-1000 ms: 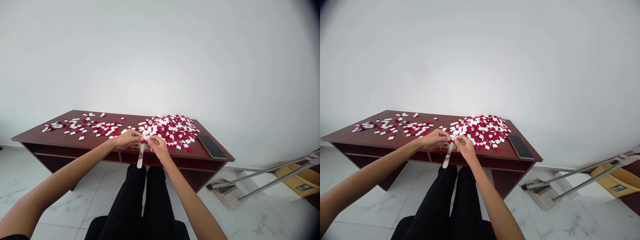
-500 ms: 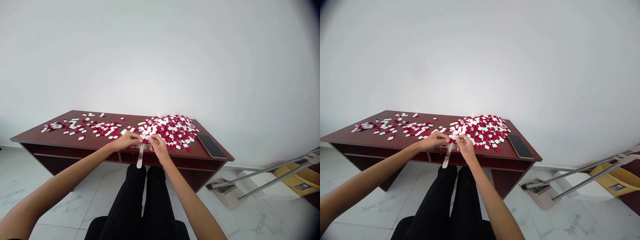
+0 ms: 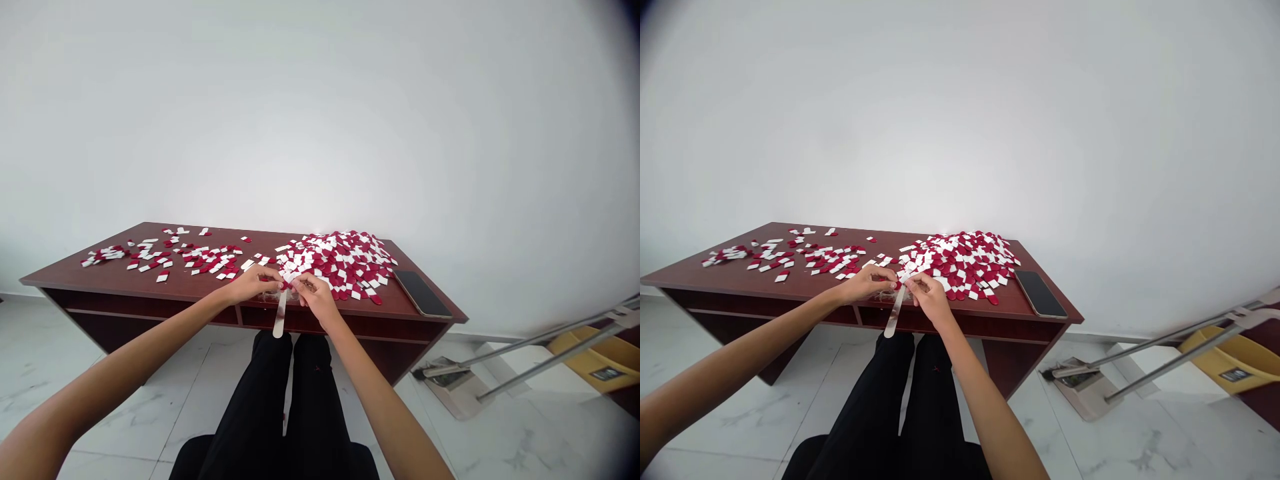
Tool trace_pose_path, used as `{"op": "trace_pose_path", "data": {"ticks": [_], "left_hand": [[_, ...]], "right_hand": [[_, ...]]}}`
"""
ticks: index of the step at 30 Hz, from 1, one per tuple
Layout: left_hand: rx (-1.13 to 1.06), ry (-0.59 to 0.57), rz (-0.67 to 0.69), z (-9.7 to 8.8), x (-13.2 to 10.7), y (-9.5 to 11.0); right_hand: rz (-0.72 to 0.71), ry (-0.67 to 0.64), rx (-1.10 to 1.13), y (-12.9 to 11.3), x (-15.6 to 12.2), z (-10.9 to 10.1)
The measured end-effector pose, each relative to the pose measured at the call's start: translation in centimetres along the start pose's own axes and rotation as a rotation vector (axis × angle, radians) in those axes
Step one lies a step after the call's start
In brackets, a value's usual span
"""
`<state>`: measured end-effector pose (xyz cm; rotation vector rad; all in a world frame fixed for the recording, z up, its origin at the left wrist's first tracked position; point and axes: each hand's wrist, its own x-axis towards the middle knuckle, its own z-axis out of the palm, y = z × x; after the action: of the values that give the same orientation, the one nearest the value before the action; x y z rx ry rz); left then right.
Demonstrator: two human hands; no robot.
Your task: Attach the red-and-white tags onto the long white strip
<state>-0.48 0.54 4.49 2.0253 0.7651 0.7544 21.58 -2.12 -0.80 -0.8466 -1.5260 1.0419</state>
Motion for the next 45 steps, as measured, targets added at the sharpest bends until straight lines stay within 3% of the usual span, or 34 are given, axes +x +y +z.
{"op": "trace_pose_path", "data": {"ticks": [7, 13, 17, 22, 30, 34, 37, 40, 41, 43, 45], "left_hand": [[-0.028, 0.017, -0.067, -0.3, -0.4, 0.0], [-0.070, 0.048, -0.090, -0.4, -0.4, -0.1], [-0.055, 0.075, -0.101, -0.6, -0.5, -0.2], [0.025, 0.035, -0.064, -0.3, -0.6, -0.4], [0.056, 0.011, -0.032, -0.6, -1.5, -1.2], [0.128, 0.104, -0.090, -3.4, -2.1, -2.9], [0.202, 0.342, -0.165, -7.7, -2.7, -5.3], [0.359, 0.664, -0.274, -12.9, -3.8, -8.0], [0.442, 0.711, -0.312, -14.5, -4.4, -8.8], [0.662, 0.678, -0.357, -17.0, -5.5, -10.3], [0.832, 0.657, -0.356, -18.3, -6.6, -11.5]], "right_hand": [[0.026, -0.001, 0.028, 0.1, 0.0, -0.2], [0.027, 0.172, 0.126, 0.2, 0.1, -0.2], [0.018, 0.090, 0.101, -0.1, 0.1, -0.3], [0.006, -0.036, -0.130, -0.3, -0.2, 0.3], [-0.037, -0.064, -0.228, -0.2, -0.4, 0.7], [-0.031, -0.065, -0.197, 0.1, -0.3, 0.3], [-0.011, -0.058, -0.173, 0.3, -0.2, 0.1], [-0.018, -0.065, -0.162, 0.5, -0.1, 0.1], [-0.022, -0.068, -0.161, 0.5, -0.1, 0.1], [-0.026, -0.071, -0.163, 0.5, -0.2, 0.1], [-0.024, -0.071, -0.177, 0.4, -0.2, 0.1]]}}
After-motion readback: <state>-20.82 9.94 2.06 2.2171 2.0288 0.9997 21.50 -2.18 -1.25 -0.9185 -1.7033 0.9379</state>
